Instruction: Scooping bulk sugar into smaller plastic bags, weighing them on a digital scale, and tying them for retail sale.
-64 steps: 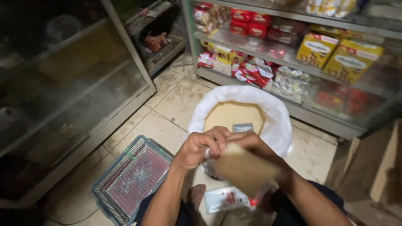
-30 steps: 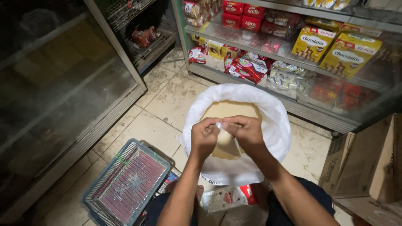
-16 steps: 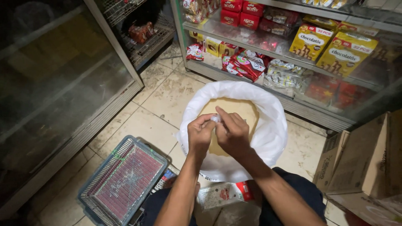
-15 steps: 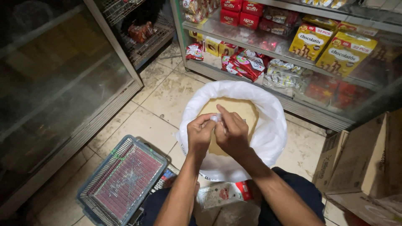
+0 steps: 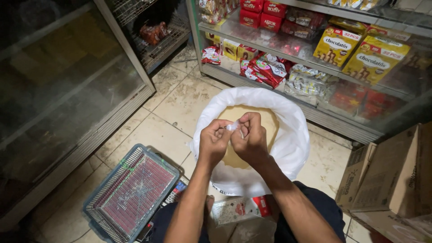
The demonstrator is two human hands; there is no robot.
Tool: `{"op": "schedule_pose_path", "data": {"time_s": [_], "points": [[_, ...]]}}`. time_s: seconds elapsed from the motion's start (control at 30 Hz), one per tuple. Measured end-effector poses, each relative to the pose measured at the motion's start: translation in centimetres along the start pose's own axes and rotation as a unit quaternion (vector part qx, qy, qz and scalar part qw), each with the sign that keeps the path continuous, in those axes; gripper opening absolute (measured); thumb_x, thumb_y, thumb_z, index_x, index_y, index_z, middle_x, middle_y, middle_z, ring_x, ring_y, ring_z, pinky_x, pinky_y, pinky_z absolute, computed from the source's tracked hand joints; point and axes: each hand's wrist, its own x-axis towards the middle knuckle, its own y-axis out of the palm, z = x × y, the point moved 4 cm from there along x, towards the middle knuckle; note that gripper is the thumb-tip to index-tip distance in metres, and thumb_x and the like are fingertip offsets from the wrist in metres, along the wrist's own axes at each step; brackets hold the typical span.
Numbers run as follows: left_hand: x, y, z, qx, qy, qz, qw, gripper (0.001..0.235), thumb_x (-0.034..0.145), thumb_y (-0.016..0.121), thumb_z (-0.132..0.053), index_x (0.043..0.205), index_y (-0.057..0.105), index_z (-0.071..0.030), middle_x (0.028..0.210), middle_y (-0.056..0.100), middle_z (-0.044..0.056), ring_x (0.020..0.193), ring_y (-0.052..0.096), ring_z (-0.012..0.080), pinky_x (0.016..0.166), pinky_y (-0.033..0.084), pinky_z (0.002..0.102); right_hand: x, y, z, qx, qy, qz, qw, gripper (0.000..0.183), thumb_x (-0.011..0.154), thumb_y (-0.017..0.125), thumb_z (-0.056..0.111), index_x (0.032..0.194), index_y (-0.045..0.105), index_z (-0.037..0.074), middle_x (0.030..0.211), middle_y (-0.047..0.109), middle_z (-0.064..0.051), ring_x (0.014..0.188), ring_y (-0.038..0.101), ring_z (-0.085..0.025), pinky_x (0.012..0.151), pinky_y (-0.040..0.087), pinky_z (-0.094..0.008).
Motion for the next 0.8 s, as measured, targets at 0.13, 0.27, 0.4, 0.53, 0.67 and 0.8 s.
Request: {"op": "schedule_pose_path", "data": {"time_s": [0.13,0.27,0.4,0.53,0.67,0.8], "points": [[0.6,-0.8,1.7,0.021,-0.016,0.026,0.999,0.013,0.091,0.072,-0.007,0.103,0.077,-0.006,0.066,0.065,0.001,0.060,0.058,0.0048,0.059,0.052,0.023,0.2,-0.4,0.1,-0.010,-0.023,0.008,1.000,0.031,0.074,0.062,-0.010,0.100,0.048,0.002,0.055,0.046,-0.007,0.041,0.050,-0.019,0.043,0.043,-0.027],[0.7,-0.9,1.3,0.033,-0.051,0.076,0.995,0.012,0.093,0.071,-0.015,0.101,0.075,-0.007,0.068,0.067,0.004,0.060,0.058,0.0083,0.059,0.051,0.025,0.2,-0.6,0.2,-0.028,-0.008,0.019,0.999,0.030,0.075,0.064,-0.006,0.100,0.051,0.005,0.056,0.053,-0.009,0.043,0.054,-0.022,0.046,0.046,-0.028],[0.6,-3.3,2.6,0.048,-0.098,0.115,0.987,0.010,0.090,0.073,-0.008,0.100,0.075,-0.009,0.071,0.068,0.003,0.066,0.059,0.0096,0.063,0.051,0.024,-0.1,0.4,1.4,-0.019,-0.003,0.040,0.999,0.027,0.075,0.063,-0.007,0.096,0.053,0.007,0.053,0.053,-0.007,0.039,0.054,-0.022,0.045,0.047,-0.026],[-0.5,-4.9,0.9,0.062,-0.121,0.139,0.981,0.007,0.090,0.071,-0.007,0.096,0.074,-0.007,0.067,0.066,0.004,0.061,0.058,0.0106,0.061,0.050,0.024,-0.4,1.0,2.7,0.019,0.008,0.071,0.997,0.029,0.074,0.064,-0.008,0.095,0.052,0.007,0.054,0.056,-0.008,0.040,0.054,-0.021,0.045,0.048,-0.026],[-1.5,-5.0,0.6,0.045,-0.143,0.174,0.973,0.007,0.088,0.074,-0.011,0.094,0.072,-0.008,0.069,0.068,0.001,0.064,0.060,0.0084,0.064,0.050,0.022,-1.3,1.4,1.2,0.062,0.042,0.121,0.990,0.025,0.079,0.064,-0.006,0.097,0.053,0.008,0.056,0.057,-0.004,0.045,0.053,-0.018,0.049,0.048,-0.025],[-2.3,-3.7,-0.6,0.069,-0.073,0.146,0.984,0.012,0.094,0.076,-0.019,0.093,0.077,-0.007,0.076,0.060,0.002,0.080,0.057,0.0129,0.081,0.051,0.030,-1.5,1.1,-0.4,0.094,0.133,0.175,0.971,0.027,0.079,0.069,0.000,0.103,0.064,0.009,0.071,0.073,-0.007,0.056,0.055,-0.010,0.058,0.050,-0.024]]}}
